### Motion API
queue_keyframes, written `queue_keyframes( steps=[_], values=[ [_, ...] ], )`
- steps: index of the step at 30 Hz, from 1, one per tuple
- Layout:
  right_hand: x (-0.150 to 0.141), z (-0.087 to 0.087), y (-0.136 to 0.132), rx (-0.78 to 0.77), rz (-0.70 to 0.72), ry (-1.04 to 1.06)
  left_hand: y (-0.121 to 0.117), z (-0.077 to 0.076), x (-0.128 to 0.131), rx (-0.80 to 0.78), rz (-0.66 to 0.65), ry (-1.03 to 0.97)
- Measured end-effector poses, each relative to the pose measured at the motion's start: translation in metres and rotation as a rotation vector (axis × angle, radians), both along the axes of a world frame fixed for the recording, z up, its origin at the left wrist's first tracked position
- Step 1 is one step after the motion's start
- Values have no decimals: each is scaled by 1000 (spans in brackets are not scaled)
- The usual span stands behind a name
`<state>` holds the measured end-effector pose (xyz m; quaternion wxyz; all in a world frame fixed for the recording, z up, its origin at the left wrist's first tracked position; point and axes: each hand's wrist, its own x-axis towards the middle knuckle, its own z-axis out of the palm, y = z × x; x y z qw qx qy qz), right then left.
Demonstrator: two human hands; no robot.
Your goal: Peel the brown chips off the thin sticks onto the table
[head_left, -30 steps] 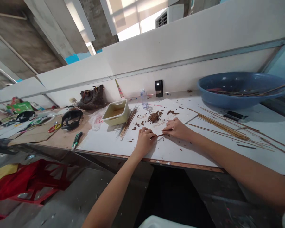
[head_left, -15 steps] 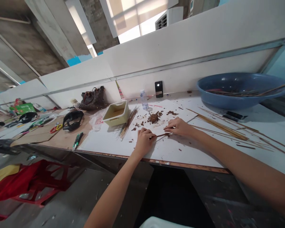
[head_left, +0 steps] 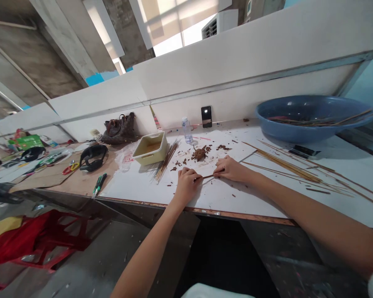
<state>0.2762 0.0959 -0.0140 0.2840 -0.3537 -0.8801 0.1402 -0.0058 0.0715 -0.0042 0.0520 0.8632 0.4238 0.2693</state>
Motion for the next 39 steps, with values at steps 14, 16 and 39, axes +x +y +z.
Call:
queue_keyframes(
  steps=[14, 16, 39],
  values=[
    [3, -1, 0, -140, -75, 132, 3, -3, -2, -35, 54, -30],
    [3, -2, 0, -155, -73, 155, 2, -2, -2, -28, 48, -25],
    [-10, 4, -5, -188, -211, 260, 0, 1, -1, -27, 42, -15]
  ],
)
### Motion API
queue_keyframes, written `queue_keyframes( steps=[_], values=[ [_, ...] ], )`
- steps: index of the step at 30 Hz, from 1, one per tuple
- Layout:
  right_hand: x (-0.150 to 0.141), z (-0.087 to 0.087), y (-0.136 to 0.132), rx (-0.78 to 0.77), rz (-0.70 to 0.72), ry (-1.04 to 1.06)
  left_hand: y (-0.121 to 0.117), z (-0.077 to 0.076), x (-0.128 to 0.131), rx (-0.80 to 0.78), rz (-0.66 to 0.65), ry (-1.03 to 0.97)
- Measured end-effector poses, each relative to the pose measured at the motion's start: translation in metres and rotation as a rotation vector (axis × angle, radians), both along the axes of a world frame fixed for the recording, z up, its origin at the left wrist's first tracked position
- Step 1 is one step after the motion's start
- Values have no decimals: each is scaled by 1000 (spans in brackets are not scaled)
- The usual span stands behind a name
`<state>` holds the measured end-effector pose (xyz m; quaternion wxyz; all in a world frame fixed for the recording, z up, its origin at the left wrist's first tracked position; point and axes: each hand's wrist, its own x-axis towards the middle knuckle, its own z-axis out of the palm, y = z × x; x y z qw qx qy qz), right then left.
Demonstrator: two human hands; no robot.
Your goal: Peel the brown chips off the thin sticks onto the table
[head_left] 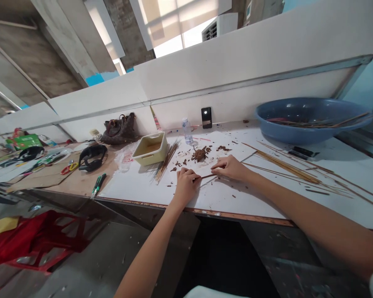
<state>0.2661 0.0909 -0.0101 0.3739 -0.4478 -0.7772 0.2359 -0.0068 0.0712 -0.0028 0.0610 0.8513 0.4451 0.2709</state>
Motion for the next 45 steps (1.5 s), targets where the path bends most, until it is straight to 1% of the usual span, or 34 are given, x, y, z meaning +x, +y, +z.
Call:
queue_keyframes(
  steps=[4, 7, 9, 12, 15, 20, 25, 30, 33, 36, 38, 41, 45],
  values=[
    [-8, -4, -1, 50, 69, -91, 1, 0, 0, -5, -1, -3],
    [-11, -9, -1, 133, 111, -190, 1, 0, 0, -6, -2, -24],
    [-9, -10, 0, 186, 126, -258, 1, -1, 0, -11, -1, -26],
    [-1, -9, 3, 206, 155, -300, 1, 0, -1, -24, 9, -15],
    [7, -7, 3, 194, 177, -294, 1, -1, -2, -25, 6, -15],
    [8, -5, 0, 157, 135, -222, 2, -4, -3, -20, -2, -26],
    [9, -3, 2, 157, 186, -210, 3, -5, -2, -20, 2, -30],
    [14, -4, 4, 53, 165, -142, 3, -4, -3, -22, -8, -27],
    [13, -4, 3, 60, 159, -133, 2, -4, -1, -29, -10, -31],
    [11, -3, 2, 77, 183, -147, 0, -5, -1, -24, 29, -37],
    [10, -2, 2, 91, 186, -174, 0, -5, -5, -2, 82, -45],
    [10, 0, 0, 105, 170, -192, 3, -3, -20, 2, 142, -48],
    [9, 2, -1, 115, 176, -210, 9, -2, -41, -57, 132, -34]
  ],
)
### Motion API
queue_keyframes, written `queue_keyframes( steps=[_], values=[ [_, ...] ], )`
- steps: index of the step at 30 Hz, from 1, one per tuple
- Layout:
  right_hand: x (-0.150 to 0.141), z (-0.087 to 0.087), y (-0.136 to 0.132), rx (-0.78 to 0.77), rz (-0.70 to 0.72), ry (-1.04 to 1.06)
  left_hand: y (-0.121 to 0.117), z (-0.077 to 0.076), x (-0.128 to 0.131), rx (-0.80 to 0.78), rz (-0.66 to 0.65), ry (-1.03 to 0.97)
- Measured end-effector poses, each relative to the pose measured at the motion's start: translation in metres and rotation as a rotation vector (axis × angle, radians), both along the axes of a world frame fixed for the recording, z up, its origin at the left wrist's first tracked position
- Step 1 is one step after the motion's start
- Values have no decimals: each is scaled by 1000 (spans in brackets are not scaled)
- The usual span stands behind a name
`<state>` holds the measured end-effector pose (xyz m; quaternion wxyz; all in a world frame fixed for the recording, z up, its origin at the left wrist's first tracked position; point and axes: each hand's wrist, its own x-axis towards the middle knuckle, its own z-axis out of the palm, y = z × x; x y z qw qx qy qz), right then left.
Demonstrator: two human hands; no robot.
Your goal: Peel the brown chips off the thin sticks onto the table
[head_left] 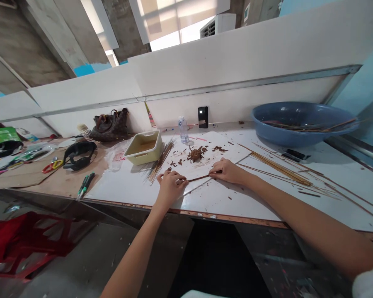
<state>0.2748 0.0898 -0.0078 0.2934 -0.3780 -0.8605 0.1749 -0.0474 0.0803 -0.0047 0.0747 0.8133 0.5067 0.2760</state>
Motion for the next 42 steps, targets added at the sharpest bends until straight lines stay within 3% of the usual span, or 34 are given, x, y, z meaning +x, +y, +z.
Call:
queue_keyframes(
  steps=[20, 42],
  values=[
    [1, -2, 2, -6, 1, 31, -12, 5, 18, 36, -1, 48],
    [2, -2, 1, -74, 2, 81, -3, 5, -26, 32, -53, 72]
  ],
)
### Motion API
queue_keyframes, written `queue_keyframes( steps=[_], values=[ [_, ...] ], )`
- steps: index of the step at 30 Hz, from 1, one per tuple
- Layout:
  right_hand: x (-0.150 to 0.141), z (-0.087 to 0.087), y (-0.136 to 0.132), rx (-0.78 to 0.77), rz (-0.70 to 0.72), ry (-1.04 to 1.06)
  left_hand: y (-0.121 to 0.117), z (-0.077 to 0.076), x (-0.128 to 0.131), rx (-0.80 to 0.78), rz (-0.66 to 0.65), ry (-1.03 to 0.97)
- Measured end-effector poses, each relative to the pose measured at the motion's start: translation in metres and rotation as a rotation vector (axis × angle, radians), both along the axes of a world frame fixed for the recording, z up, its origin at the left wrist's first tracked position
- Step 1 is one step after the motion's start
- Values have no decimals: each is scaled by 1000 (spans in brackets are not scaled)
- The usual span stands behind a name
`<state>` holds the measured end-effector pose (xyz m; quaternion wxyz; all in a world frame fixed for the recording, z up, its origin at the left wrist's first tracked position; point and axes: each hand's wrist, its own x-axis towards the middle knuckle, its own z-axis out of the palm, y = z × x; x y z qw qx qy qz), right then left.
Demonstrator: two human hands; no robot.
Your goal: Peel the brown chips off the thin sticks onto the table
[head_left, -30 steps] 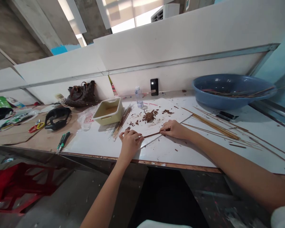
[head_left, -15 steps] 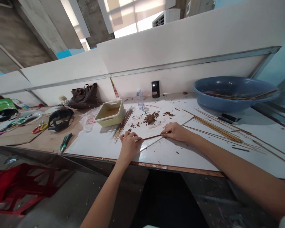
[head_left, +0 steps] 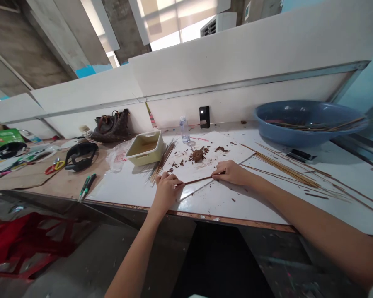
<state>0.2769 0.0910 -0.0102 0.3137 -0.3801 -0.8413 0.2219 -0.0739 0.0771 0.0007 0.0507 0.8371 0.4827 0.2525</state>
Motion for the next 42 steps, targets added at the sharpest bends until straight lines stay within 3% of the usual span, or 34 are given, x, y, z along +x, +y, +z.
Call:
queue_keyframes(
  steps=[8, 15, 24, 42],
  values=[
    [-2, 0, -1, 9, -4, -14, -4, 3, 26, 55, 0, 32],
    [-2, 1, -2, 3, -13, -21, -4, 8, 54, -14, -53, 53],
    [-3, 5, -5, -11, -20, 6, -5, 9, 33, -53, 12, 55],
    [-4, 8, -8, -24, -30, 3, -6, 5, 17, -47, 42, -1]
  ],
)
